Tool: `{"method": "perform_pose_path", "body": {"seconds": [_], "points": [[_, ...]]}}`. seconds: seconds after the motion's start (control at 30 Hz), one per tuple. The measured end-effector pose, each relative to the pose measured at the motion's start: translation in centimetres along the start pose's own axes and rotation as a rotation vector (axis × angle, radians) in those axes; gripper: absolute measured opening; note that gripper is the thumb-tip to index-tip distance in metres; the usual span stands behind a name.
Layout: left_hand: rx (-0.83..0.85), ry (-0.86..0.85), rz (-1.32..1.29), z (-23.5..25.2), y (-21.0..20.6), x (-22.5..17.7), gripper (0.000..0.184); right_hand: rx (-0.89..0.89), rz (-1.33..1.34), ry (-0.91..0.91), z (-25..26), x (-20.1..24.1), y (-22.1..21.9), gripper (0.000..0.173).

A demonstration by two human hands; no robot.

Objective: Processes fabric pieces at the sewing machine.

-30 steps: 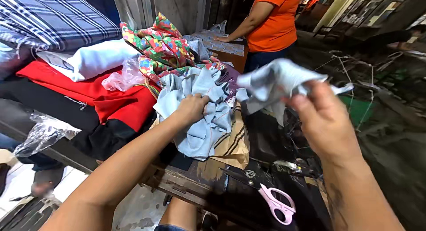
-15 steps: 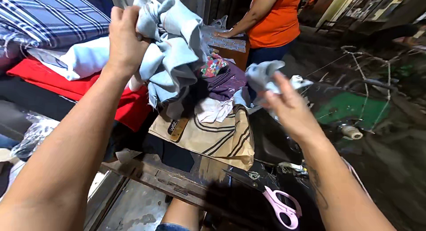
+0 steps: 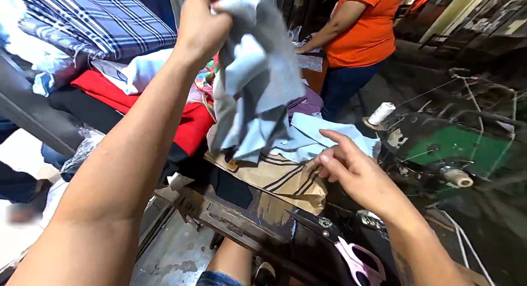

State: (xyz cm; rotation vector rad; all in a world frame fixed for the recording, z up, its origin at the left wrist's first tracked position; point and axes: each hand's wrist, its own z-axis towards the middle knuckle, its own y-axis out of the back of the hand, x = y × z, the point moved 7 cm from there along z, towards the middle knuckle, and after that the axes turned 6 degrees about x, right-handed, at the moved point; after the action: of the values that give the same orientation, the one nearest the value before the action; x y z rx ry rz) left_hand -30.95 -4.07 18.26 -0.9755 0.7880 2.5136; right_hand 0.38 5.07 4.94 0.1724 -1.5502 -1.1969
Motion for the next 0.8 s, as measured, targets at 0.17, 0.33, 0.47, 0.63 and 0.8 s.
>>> {"method": "perform_pose_path", "body": {"seconds": [0.17, 0.33, 0.47, 0.63, 0.8], "points": [[-0.003, -0.398, -0.078, -5.1, -2.2, -7.8, 0.023, -0.112, 0.303, 0.178, -0.9, 1.1, -1.1, 0.089], [0.788, -0.662, -0.108, -16.4, -12.8, -10.8, 0.063, -0.385, 0.647, 0.238, -3.1, 0.7, -1.2, 0.021], [0.673, -0.508, -0.111, -13.8, -12.3, -8.0, 0.050, -0.440, 1.070, 0.142, -5.3, -3.3, -0.7, 0.031], [0.679, -0.378, 0.017, -13.3, -12.4, -3.5, 0.033, -0.464, 0.951, 0.025, -8.3, -5.6, 1.2, 0.038], [0.728, -0.456, -0.004, -16.5, -14.8, -4.1, 0.020, -0.508, 1.050, -0.134, -10.4, -7.7, -0.3, 0.028]]}}
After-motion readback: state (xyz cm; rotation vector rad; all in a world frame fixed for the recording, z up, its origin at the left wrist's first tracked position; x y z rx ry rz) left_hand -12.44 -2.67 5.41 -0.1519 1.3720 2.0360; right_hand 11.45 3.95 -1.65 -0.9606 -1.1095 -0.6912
